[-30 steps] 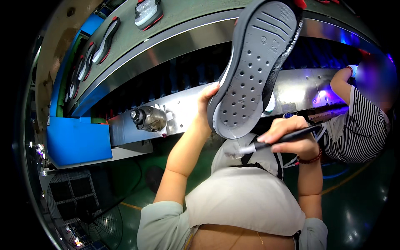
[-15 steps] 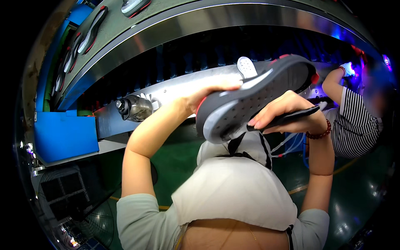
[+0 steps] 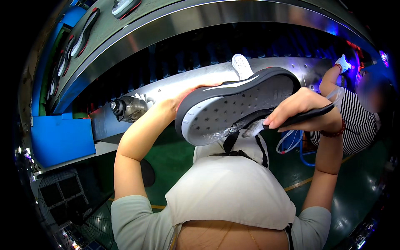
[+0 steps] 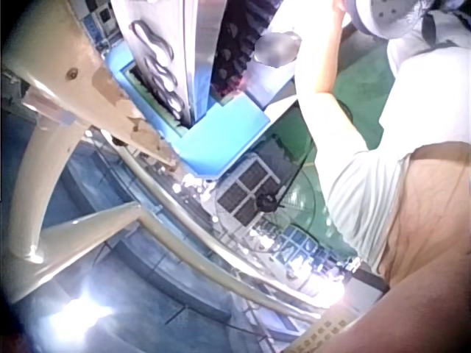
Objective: The person repeatedly picks up grey shoe insoles from a conveyor belt, scrubs the bottom surface with a brush, and places them back on the belt. The task is performed one at a time in a repetitive loop.
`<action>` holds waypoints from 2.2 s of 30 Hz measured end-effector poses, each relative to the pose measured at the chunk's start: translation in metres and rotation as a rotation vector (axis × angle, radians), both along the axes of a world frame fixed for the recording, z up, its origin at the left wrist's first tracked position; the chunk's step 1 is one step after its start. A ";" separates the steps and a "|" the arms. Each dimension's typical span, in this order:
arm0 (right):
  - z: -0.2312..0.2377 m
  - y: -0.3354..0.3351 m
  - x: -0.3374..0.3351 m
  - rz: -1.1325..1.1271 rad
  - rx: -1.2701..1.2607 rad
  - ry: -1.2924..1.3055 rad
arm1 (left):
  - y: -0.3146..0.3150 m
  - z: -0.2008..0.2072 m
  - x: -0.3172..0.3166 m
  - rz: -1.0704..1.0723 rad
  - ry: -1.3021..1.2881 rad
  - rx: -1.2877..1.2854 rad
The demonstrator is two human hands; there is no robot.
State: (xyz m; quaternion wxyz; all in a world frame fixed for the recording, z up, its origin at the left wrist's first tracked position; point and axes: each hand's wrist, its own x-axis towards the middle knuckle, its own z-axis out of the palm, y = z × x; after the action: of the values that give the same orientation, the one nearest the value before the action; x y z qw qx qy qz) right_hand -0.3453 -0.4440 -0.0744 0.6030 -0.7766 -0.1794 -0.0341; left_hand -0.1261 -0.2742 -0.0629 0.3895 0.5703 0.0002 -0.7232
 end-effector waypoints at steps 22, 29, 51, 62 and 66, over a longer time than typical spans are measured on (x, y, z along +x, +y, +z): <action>-0.026 -0.014 -0.017 -0.371 0.152 0.045 | 0.041 -0.017 0.051 0.161 -0.268 -0.099; -0.020 -0.025 -0.015 -0.347 0.067 0.020 | 0.048 -0.020 0.065 0.166 -0.219 -0.134; -0.105 0.043 0.043 -1.281 0.179 0.151 | 0.010 -0.113 0.019 0.299 0.193 -0.343; -0.097 0.025 -0.045 -1.013 1.219 -0.087 | -0.042 -0.004 0.099 0.541 0.490 -0.879; -0.104 0.037 -0.024 -0.997 1.303 0.035 | -0.120 0.009 0.169 0.964 -0.096 -0.997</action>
State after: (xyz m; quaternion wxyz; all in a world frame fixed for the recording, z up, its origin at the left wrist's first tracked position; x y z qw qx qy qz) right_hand -0.3693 -0.4066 -0.1783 0.8497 -0.2595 0.2520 -0.3836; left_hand 0.0427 -0.3943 -0.0541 0.8822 0.2910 -0.0959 -0.3575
